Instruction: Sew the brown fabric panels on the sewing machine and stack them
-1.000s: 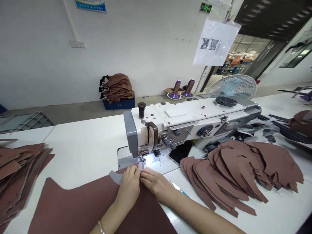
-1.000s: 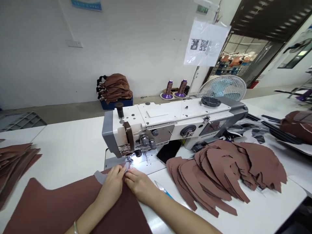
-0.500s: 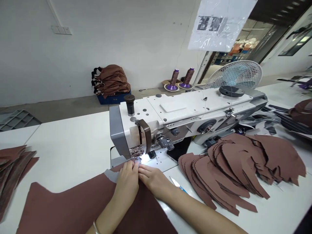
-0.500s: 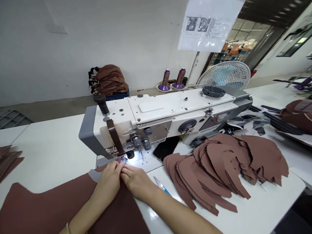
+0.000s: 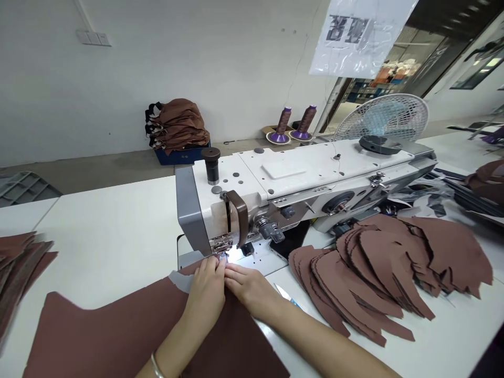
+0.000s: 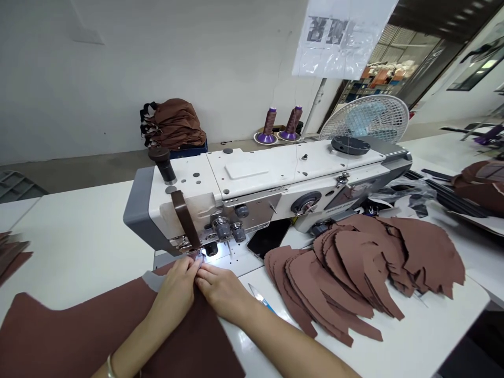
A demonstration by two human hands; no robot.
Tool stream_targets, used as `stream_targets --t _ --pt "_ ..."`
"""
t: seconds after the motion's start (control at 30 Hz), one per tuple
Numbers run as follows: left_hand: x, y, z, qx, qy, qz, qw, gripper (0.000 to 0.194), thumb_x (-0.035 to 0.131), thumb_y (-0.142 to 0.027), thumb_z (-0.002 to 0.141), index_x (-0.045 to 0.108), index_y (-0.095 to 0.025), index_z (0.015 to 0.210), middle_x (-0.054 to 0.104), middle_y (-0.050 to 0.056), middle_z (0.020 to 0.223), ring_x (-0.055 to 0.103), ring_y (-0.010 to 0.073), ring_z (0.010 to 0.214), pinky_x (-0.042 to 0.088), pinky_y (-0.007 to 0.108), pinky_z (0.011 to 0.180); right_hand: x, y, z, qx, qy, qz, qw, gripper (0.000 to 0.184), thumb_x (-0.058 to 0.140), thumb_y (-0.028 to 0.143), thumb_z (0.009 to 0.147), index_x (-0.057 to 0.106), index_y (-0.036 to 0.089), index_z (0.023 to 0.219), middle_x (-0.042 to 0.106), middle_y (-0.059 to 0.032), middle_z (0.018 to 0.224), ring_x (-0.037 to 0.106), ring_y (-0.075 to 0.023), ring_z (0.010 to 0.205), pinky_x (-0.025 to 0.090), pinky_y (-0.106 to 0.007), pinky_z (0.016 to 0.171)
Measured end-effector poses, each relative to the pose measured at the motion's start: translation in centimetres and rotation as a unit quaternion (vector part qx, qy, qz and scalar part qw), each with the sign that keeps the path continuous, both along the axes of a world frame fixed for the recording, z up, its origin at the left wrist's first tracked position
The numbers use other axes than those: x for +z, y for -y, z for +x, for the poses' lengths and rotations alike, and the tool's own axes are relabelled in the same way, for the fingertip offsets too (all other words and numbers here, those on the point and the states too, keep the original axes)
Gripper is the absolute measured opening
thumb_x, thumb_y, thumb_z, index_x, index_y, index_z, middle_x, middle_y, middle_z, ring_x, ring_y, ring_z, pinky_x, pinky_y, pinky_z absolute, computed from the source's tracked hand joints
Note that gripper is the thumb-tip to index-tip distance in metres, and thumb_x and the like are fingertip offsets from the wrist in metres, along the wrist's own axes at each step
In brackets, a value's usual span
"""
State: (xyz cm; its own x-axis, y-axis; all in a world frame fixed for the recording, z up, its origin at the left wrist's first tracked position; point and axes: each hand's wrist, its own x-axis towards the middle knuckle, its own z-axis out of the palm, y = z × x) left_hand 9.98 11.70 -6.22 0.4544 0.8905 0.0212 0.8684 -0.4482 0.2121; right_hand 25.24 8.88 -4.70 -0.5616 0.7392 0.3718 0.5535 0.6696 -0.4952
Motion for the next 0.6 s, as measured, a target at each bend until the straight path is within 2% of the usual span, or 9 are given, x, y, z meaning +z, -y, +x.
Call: stream_targets --t 0.1,0.17,0.3,0.37,0.47,0.6 --pt "0.0 -0.4 0.1 -0.001 -0.002 0.009 1.000 0.044 0.031 -0.004 0.086 0.054 -0.013 0.122 0.056 0.010 0.105 0.049 0.0223 0.096 0.040 0.034 0.082 0.3 -0.3 0.3 0.008 0.040 0.029 0.999 0.040 0.023 0.020 0.102 0.056 0.007 0.120 0.054 -0.0124 0.131 0.036 -0.0153 0.134 0.032 -0.029 0.113" --pt "0.3 -0.4 0.1 -0.002 -0.003 0.016 1.000 0.042 0.032 -0.003 0.086 0.056 -0.013 0.119 0.056 0.011 0.106 0.048 0.0225 0.098 0.039 0.034 0.083 0.5 -0.5 0.6 0.025 0.074 0.053 0.996 0.039 0.025 0.019 0.101 0.059 0.005 0.113 0.058 -0.0146 0.124 0.040 -0.0173 0.131 0.033 -0.030 0.112" --pt "1.1 0.5 -0.1 0.011 -0.045 0.060 0.997 0.036 0.036 -0.010 0.089 0.059 -0.019 0.114 0.056 0.008 0.098 0.048 0.0240 0.093 0.037 0.037 0.077 0.6 -0.4 1.0 0.052 0.122 0.099 0.986 0.037 0.026 0.013 0.098 0.062 0.006 0.098 0.066 -0.0135 0.103 0.052 -0.0181 0.118 0.037 -0.030 0.108" --pt "1.4 1.1 -0.2 0.013 -0.080 0.090 0.993 0.034 0.037 -0.012 0.089 0.059 -0.021 0.115 0.056 0.008 0.094 0.047 0.0243 0.091 0.035 0.038 0.074 0.3 -0.2 1.0 0.052 0.133 0.113 0.983 0.034 0.028 0.011 0.096 0.062 0.009 0.094 0.066 -0.0125 0.099 0.055 -0.0180 0.113 0.040 -0.031 0.106" --pt "1.1 1.4 -0.5 -0.003 -0.104 0.100 0.990 0.035 0.037 -0.009 0.088 0.059 -0.019 0.114 0.056 0.008 0.093 0.047 0.0232 0.087 0.036 0.037 0.072 -0.1 0.2 0.9 0.050 0.145 0.128 0.980 0.029 0.032 0.008 0.093 0.061 0.011 0.091 0.066 -0.0127 0.098 0.057 -0.0184 0.108 0.043 -0.032 0.101" --pt "0.3 1.1 -0.7 -0.030 -0.077 0.113 0.990 0.032 0.040 -0.008 0.088 0.060 -0.017 0.111 0.055 0.007 0.091 0.047 0.0223 0.085 0.039 0.035 0.071 -0.3 0.2 0.8 0.050 0.151 0.142 0.977 0.024 0.036 0.006 0.091 0.059 0.009 0.088 0.065 -0.0133 0.094 0.058 -0.0193 0.102 0.044 -0.032 0.098"
